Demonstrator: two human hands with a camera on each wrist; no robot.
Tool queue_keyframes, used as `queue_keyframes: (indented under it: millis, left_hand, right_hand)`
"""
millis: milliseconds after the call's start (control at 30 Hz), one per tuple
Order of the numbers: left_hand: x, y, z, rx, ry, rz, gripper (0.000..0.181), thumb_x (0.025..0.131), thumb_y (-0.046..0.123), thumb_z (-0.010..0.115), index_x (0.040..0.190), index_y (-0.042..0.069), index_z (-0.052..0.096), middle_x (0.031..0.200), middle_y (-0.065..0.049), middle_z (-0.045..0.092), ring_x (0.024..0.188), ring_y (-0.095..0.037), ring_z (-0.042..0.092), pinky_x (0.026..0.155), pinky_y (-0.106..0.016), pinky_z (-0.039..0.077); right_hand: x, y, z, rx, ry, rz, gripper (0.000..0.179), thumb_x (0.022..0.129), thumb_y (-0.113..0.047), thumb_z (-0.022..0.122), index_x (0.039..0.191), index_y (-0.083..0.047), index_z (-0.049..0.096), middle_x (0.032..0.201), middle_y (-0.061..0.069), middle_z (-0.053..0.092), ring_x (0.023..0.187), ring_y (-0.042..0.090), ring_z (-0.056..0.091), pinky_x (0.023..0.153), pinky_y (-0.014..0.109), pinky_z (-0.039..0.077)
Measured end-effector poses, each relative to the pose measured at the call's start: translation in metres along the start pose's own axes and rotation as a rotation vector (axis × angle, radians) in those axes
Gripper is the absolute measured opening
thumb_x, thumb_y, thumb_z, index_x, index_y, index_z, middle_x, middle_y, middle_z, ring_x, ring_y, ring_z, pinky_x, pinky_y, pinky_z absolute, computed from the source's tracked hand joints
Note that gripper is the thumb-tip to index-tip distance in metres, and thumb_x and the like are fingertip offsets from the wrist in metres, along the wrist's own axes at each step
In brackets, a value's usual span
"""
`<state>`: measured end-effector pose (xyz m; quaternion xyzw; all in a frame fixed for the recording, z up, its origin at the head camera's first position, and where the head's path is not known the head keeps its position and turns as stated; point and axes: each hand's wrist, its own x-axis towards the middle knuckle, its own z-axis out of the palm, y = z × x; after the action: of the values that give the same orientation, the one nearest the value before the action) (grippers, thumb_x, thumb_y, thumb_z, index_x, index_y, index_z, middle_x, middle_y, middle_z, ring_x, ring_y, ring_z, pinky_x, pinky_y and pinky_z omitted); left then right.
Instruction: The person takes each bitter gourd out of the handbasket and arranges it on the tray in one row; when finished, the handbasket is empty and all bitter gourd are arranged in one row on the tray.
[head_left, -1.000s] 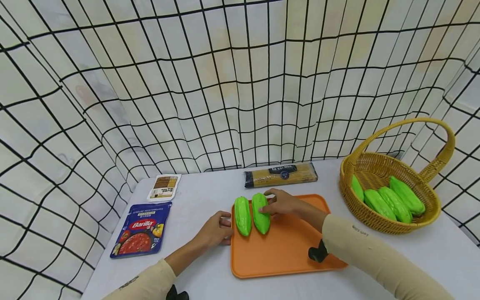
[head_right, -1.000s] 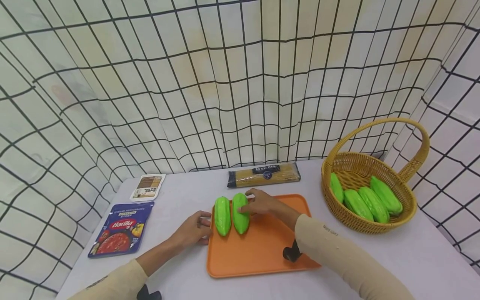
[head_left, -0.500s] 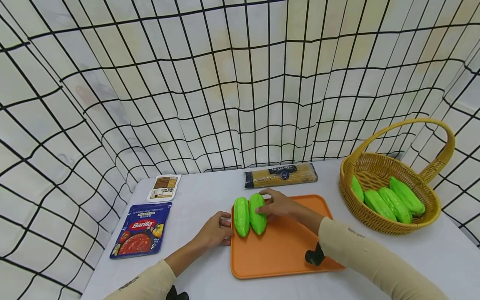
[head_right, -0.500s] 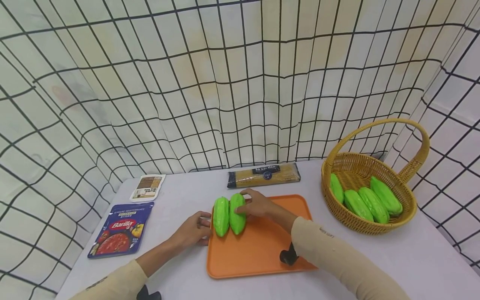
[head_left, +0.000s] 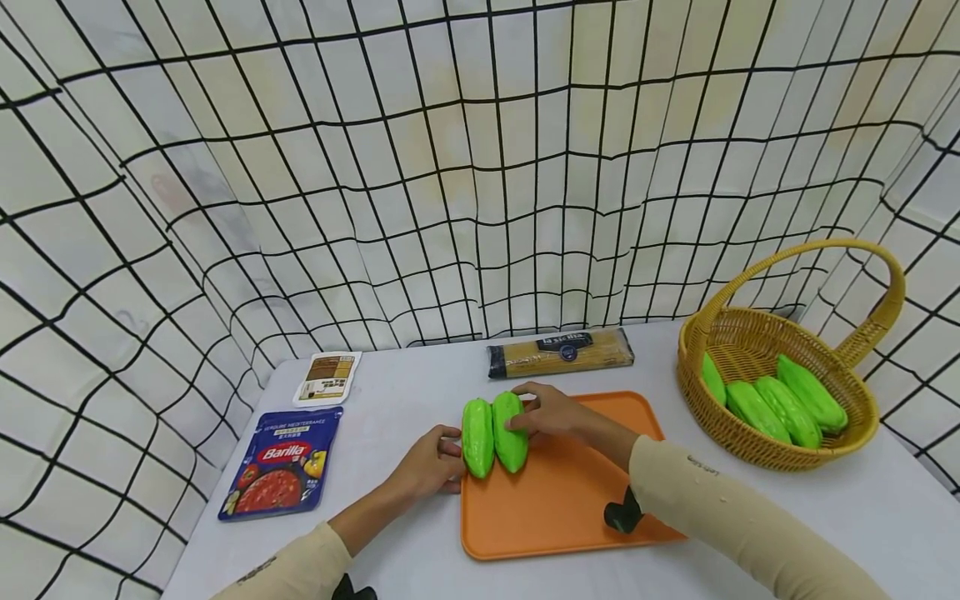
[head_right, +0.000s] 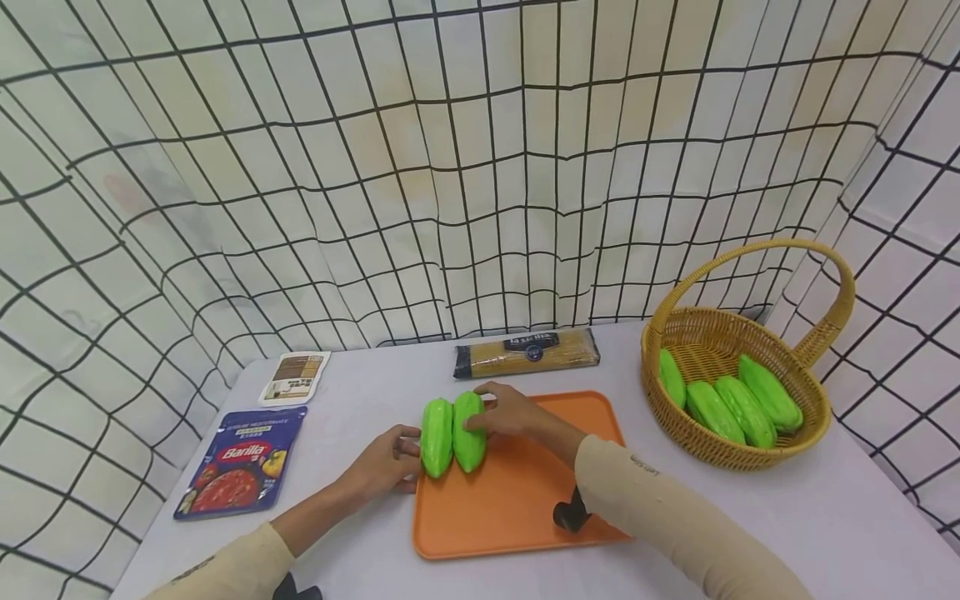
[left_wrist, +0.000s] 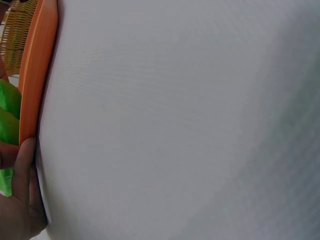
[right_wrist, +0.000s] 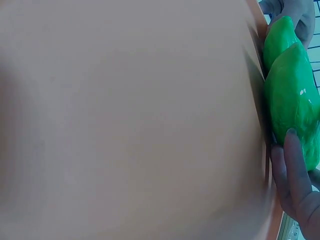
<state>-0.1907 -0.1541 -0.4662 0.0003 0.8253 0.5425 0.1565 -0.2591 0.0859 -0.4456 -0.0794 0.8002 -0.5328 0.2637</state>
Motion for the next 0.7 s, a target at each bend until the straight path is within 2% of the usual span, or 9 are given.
queue_keyframes:
  millis: [333,700]
  left_hand:
    - [-0.0004,0.0007,-0.0010,-0.002,-0.014,-0.001,0.060,0.082,-0.001,0.065,0.139,-0.004,0.046,0.111,-0.016,0.056,0.088,-0.019,0.064,0.068,-0.034,0.064]
    - [0.0016,-0.0016,-0.0007,-0.001,-0.025,0.002,0.061,0.081,-0.001,0.064,0.139,-0.004,0.045,0.112,-0.016,0.056,0.089,-0.019,0.064,0.068,-0.033,0.064]
  right_hand:
    - [0.0005,0.0036,0.0000,-0.027,0.033,-0.012,0.079,0.087,-0.028,0.077,0.153,-0.008,0.037,0.126,0.025,0.060,0.088,0.024,0.070,0.079,0.039,0.063]
    - [-0.0013,0.0042,-0.0004,-0.031,0.047,-0.020,0.074,0.085,-0.020,0.079,0.148,-0.004,0.042,0.116,0.020,0.063,0.085,0.023,0.069,0.077,0.037,0.063]
